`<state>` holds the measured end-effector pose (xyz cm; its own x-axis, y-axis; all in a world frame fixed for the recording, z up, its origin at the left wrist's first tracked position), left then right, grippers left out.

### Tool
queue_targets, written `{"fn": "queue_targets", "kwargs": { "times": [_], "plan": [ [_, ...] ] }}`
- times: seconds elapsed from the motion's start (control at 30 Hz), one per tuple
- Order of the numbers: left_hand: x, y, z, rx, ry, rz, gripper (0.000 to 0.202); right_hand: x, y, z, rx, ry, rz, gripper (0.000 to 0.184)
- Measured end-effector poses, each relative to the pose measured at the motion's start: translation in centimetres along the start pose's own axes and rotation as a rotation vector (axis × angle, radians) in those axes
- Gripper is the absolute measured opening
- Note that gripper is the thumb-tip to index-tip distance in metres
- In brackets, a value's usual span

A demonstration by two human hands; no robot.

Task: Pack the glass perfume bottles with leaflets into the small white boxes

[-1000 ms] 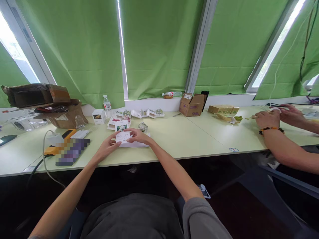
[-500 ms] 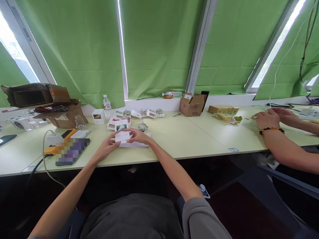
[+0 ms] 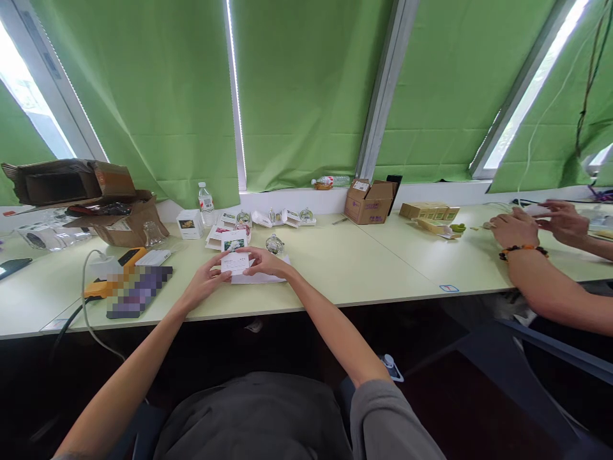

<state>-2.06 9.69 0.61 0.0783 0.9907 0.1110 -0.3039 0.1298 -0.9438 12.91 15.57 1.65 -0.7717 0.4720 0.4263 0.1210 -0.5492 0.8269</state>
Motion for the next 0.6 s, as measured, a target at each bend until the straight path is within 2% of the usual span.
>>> {"fn": "queue_targets", "kwargs": {
  "times": [0.6],
  "plan": [
    [-0.01,0.20,0.27,0.070,-0.040,0.009,0.065,-0.07,-0.25,-0.15,0.024,0.005,-0.021,0.086]
  ]
}}
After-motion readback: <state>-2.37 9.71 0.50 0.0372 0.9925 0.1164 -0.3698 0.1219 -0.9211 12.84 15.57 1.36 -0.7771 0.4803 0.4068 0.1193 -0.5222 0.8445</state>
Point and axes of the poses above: each hand's wrist, its own x-axis towards the middle knuckle, its own z-axis out of the back of the hand, y = z × x, the point moved 8 cm from there along x, towards the middle knuckle, and after that the axes turned 14 degrees about z, right-handed, at the moved point
